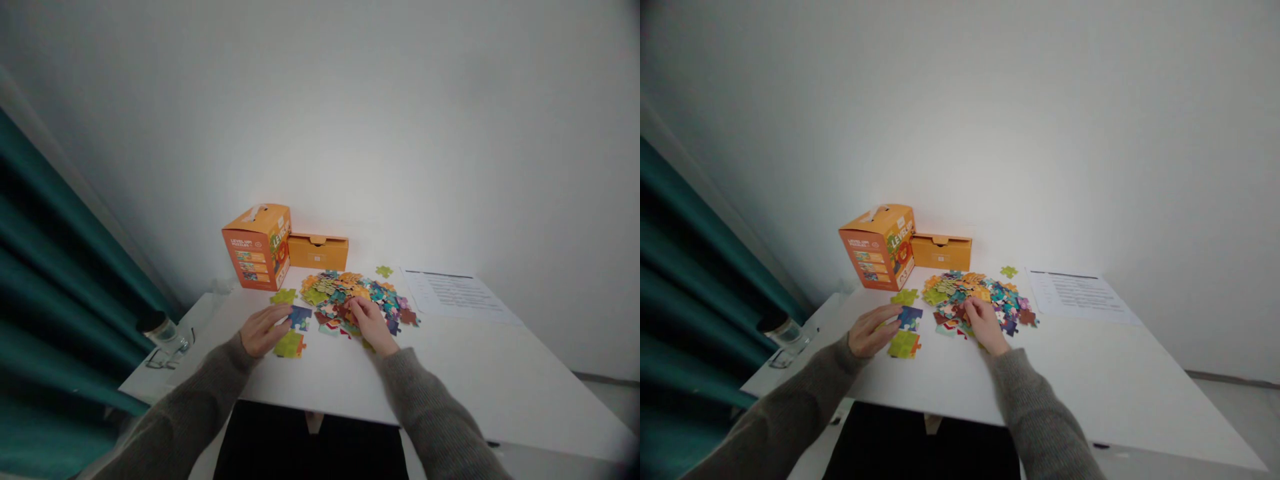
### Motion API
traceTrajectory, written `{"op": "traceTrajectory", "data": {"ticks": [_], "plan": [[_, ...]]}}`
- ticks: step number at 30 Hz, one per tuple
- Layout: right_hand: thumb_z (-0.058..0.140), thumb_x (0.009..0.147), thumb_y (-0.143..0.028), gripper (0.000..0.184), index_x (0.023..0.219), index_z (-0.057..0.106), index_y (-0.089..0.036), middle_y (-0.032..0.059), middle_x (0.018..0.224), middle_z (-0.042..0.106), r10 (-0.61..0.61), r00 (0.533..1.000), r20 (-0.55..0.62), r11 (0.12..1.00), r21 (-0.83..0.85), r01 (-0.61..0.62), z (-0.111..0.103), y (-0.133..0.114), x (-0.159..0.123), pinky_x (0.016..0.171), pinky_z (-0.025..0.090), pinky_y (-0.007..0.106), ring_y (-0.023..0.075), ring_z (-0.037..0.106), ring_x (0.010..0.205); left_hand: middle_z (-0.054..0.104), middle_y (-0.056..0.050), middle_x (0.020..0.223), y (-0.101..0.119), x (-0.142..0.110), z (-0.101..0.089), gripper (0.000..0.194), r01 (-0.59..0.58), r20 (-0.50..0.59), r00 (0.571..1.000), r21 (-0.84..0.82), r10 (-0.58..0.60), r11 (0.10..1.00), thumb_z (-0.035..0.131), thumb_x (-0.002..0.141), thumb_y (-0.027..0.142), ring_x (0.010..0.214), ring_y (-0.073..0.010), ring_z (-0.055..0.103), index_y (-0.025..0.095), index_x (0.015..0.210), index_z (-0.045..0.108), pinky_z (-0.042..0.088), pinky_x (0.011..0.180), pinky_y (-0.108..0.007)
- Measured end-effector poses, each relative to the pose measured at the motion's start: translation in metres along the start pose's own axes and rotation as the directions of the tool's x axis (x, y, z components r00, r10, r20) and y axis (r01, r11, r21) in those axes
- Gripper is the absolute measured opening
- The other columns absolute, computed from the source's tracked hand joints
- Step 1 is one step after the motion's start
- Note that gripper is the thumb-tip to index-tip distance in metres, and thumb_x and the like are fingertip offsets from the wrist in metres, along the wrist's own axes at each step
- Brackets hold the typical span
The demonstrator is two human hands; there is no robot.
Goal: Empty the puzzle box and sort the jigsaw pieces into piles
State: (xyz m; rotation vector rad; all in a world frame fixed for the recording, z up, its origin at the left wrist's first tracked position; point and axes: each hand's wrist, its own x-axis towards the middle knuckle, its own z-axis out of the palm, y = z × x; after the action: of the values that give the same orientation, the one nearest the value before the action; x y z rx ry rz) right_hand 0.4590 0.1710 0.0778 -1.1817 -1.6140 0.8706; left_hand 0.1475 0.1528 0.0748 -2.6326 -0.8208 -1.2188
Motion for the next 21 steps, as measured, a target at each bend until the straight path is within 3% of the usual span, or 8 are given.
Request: {"op": "traceTrajectory", "data": {"ticks": [5,8,13,15,18,21], "plan": [[0.045,0.093,-0.047,0.035,0.080,0.063,-0.021,-0.0012,0.061,0.054,-0.047,0.999,0.010,0.995,-0.093,0.048,-0.001,0.001,0.000,0.053,0.034,0.026,0.0150,0.047,0.055,0.072,-0.011,0.096,-0.020,-0.018,0.010,0.019,0.079,0.165,0.982,0.057,-0.088,0.995,0.049,0.093,0.025,0.076,-0.0162,0.067,0.021,0.084,0.065,0.057,0.073,-0.030],[0.045,0.094,-0.046,0.034,0.080,0.063,-0.021,0.0006,0.068,0.060,-0.091,0.996,0.018,0.988,-0.126,0.093,0.000,0.004,0.001,0.059,0.038,0.026,0.0162,0.052,0.062,0.071,-0.008,0.092,-0.026,-0.023,0.009,0.022,0.040,0.273,0.959,0.146,-0.079,0.989,0.046,0.092,0.019,0.073,-0.0138,0.064,0.020,0.082,0.065,0.052,0.069,-0.024],[0.043,0.095,-0.046,0.035,0.084,0.064,-0.021,0.0004,0.067,0.059,-0.086,0.996,-0.022,0.987,-0.139,0.082,-0.003,0.008,0.001,0.059,0.039,0.027,0.0169,0.052,0.062,0.068,-0.007,0.090,-0.018,-0.019,-0.003,0.014,-0.065,0.396,0.918,0.206,-0.022,0.976,0.050,0.080,0.013,0.079,-0.0178,0.059,0.019,0.074,0.062,0.045,0.072,-0.030],[0.041,0.096,-0.047,0.037,0.086,0.065,-0.020,0.0008,0.068,0.059,-0.078,0.993,-0.092,0.988,-0.142,0.064,-0.007,0.011,0.003,0.060,0.040,0.027,0.0175,0.052,0.063,0.066,-0.007,0.083,-0.015,-0.016,-0.007,0.013,-0.053,0.398,0.917,0.179,-0.023,0.982,0.051,0.076,0.013,0.079,-0.0191,0.056,0.019,0.067,0.059,0.043,0.073,-0.032],[0.037,0.097,-0.045,0.038,0.091,0.064,-0.020,0.0025,0.072,0.062,-0.061,0.972,-0.229,0.980,-0.197,0.015,-0.014,0.019,0.009,0.064,0.042,0.029,0.0193,0.055,0.067,0.062,-0.006,0.071,-0.013,-0.009,-0.004,0.018,0.015,0.319,0.945,0.185,-0.074,0.983,0.049,0.079,0.013,0.075,-0.0196,0.053,0.019,0.066,0.059,0.042,0.072,-0.033],[0.039,0.096,-0.037,0.031,0.095,0.064,-0.019,0.0066,0.086,0.066,-0.146,0.963,-0.225,0.927,-0.370,0.054,-0.018,0.026,0.014,0.076,0.044,0.032,0.0220,0.058,0.082,0.061,-0.005,0.068,-0.005,0.006,0.008,0.021,0.103,0.217,0.967,0.144,-0.133,0.984,0.047,0.086,0.016,0.073,-0.0188,0.053,0.019,0.070,0.061,0.043,0.073,-0.032]]}}
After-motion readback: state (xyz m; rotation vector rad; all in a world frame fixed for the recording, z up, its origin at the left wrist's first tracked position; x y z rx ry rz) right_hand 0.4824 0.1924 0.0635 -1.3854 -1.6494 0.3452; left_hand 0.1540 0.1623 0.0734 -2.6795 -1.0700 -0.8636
